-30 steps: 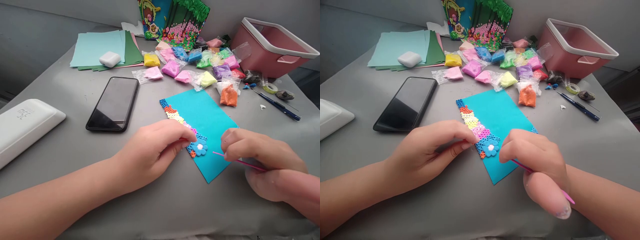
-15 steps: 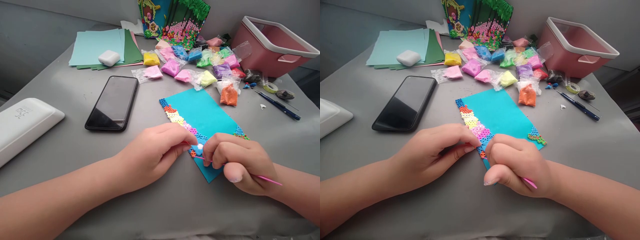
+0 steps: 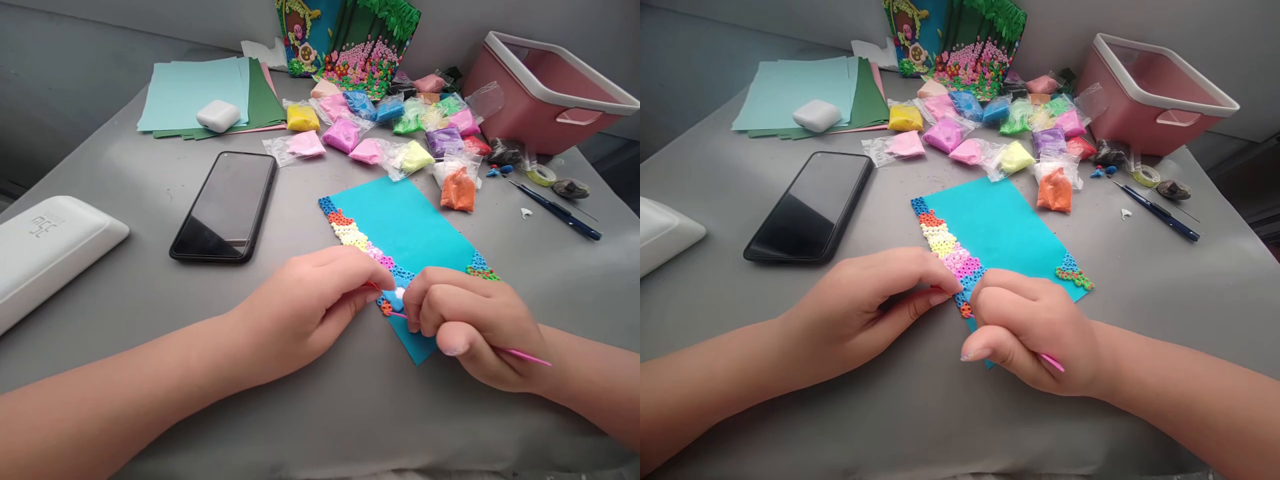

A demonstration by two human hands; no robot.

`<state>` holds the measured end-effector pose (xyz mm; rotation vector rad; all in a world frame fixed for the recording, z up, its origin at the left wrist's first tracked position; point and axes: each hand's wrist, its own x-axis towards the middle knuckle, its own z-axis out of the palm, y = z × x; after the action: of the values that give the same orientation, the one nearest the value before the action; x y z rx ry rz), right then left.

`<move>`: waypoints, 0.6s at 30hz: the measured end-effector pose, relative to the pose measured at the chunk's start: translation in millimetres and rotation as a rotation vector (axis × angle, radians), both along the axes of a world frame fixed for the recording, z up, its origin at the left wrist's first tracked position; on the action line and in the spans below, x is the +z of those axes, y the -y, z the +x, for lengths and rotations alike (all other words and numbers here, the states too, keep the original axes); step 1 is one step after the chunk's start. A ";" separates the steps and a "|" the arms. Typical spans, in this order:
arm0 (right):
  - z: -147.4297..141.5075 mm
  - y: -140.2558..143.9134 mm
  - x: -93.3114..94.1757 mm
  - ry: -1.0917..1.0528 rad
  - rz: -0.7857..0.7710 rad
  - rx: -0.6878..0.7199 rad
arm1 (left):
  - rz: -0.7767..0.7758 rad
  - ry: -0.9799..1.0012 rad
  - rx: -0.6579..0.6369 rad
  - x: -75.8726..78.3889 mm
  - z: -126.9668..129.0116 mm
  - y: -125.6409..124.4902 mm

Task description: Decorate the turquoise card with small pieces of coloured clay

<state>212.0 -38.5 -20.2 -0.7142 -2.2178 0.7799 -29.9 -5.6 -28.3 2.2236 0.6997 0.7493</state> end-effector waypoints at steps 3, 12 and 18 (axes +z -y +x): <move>-0.2 1.4 -0.3 -0.207 -0.050 -0.109 | -0.003 -0.014 -0.001 2.2 0.7 -0.3; 3.9 -3.8 5.5 -0.212 0.094 -0.306 | -0.167 0.151 0.103 9.0 3.3 2.3; 2.8 -0.3 15.9 0.109 0.344 -0.174 | -0.694 0.365 0.134 17.0 10.7 7.5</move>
<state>214.8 -38.2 -4.3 -0.7769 -2.2703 0.2682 -19.2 -13.1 -11.3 1.3828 0.7788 0.7979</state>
